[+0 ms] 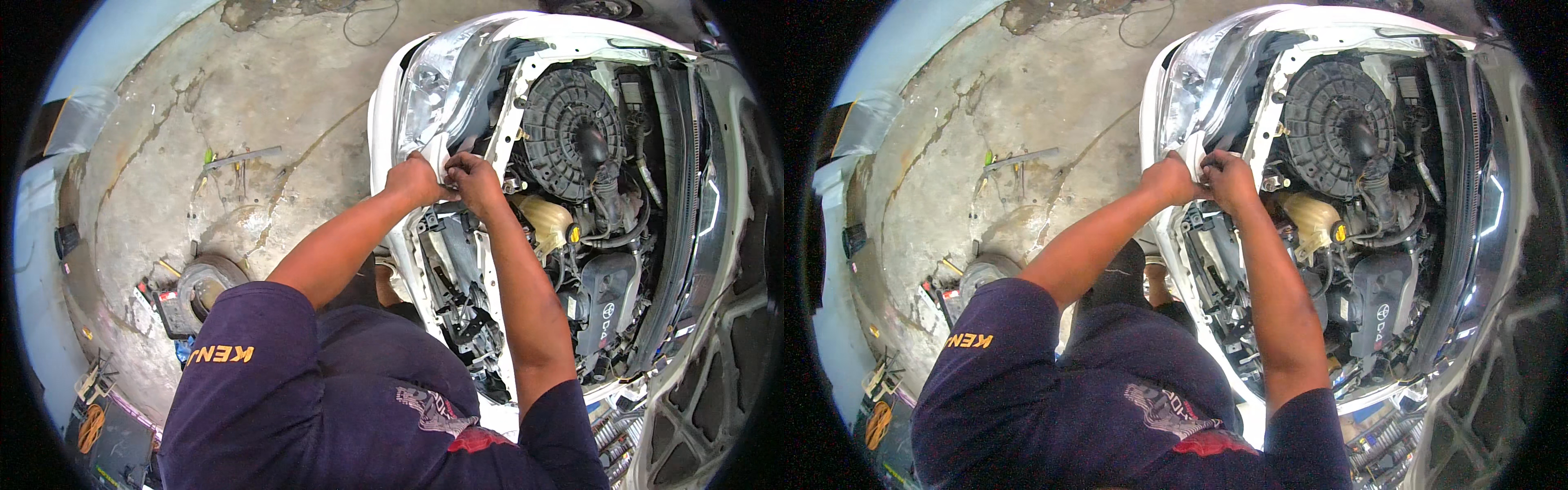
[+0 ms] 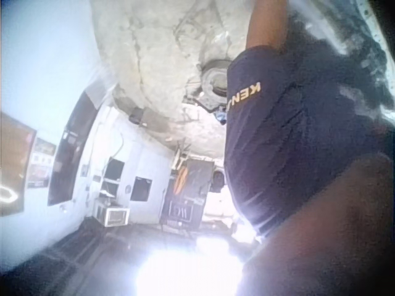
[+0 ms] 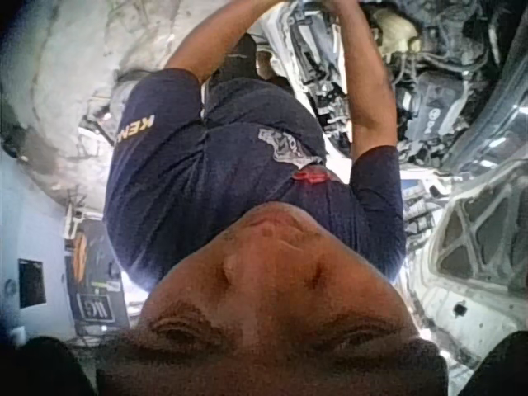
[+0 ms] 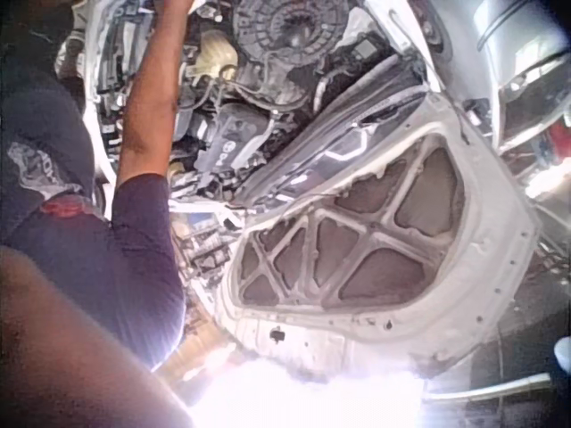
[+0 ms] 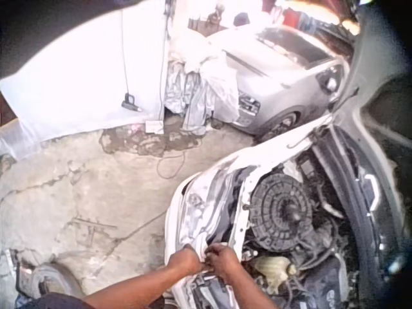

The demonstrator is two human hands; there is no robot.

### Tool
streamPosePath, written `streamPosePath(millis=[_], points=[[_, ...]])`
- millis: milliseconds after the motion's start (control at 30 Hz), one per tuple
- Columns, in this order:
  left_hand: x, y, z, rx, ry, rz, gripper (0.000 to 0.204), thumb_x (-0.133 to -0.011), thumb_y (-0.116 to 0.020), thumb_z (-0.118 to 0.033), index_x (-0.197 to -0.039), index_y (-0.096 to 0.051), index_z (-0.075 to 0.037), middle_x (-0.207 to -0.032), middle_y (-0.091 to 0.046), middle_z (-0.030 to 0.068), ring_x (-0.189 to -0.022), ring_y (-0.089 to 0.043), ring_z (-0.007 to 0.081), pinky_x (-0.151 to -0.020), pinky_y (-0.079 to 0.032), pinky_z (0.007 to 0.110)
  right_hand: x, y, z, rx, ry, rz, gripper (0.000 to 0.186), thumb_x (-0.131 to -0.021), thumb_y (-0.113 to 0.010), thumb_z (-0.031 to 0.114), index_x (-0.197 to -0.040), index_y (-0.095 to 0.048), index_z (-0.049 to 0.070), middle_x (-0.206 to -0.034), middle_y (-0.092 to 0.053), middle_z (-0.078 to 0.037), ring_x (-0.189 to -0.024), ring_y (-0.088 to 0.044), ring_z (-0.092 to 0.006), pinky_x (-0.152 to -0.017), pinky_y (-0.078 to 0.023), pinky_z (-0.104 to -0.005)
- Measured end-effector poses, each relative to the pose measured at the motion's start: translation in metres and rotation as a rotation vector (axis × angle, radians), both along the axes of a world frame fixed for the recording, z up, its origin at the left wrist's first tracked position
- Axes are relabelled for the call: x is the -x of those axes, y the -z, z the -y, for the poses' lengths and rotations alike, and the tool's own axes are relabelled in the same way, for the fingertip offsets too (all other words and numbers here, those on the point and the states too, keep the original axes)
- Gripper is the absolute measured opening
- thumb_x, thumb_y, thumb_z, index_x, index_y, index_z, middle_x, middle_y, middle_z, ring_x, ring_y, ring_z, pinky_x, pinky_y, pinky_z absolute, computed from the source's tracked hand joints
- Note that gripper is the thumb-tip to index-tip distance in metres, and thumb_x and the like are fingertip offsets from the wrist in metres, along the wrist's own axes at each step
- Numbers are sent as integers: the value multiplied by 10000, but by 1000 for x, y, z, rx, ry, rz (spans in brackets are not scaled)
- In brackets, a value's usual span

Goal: The person fits a bumper component onto a white car, inserts plastic fasteners into the engine bay frame, and wipes down the headlight surface with a cloth.

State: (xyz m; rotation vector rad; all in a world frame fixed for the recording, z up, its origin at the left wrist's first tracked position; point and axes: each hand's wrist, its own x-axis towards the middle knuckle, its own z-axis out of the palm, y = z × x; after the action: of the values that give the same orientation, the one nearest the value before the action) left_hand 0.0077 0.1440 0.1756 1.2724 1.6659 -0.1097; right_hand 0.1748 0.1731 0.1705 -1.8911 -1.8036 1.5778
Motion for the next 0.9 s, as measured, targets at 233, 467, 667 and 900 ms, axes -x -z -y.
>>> streamPosePath(millis=[233, 467, 667, 900], points=[[0, 0, -3, 22, 14, 22, 1290, -590, -893, -675, -1359, -363, 215, -1224, -680, 278, -1128, -696, 364, -951, -560, 398, -1, 4, 1, -2, 105, -3, 161, -913, -644, 67, -1057, -685, 6, -945, -725, -157, -857, -710, -278, -777, -557, -372], [4, -3, -1, 41, -13, 8, 1277, -593, -901, -660, -1367, -365, 203, -1223, -683, 276, -1138, -693, 362, -962, -557, 399, 8, -3, -14, -38, -145, 137, 255, -855, -687, 145, -1085, -693, 36, -993, -732, -236, -925, -716, -405, -842, -558, -443], [5, -2, 2, -4, -10, 13, 1047, -692, -865, -568, -1320, -431, 149, -1195, -686, 296, -1121, -698, 384, -959, -559, 445, 19, -10, -1, -183, -107, 332, 242, -852, -712, 192, -1054, -680, 64, -990, -734, -222, -965, -696, -434, -847, -548, -494], [1, 11, 4, -15, 5, -12, 874, -780, -787, -422, -1326, -431, 160, -1199, -682, 303, -1117, -699, 389, -948, -560, 444, 39, -27, 2, -187, -115, 528, 216, -883, -661, 214, -1068, -681, 105, -1013, -735, -219, -980, -695, -429, -857, -542, -521]])
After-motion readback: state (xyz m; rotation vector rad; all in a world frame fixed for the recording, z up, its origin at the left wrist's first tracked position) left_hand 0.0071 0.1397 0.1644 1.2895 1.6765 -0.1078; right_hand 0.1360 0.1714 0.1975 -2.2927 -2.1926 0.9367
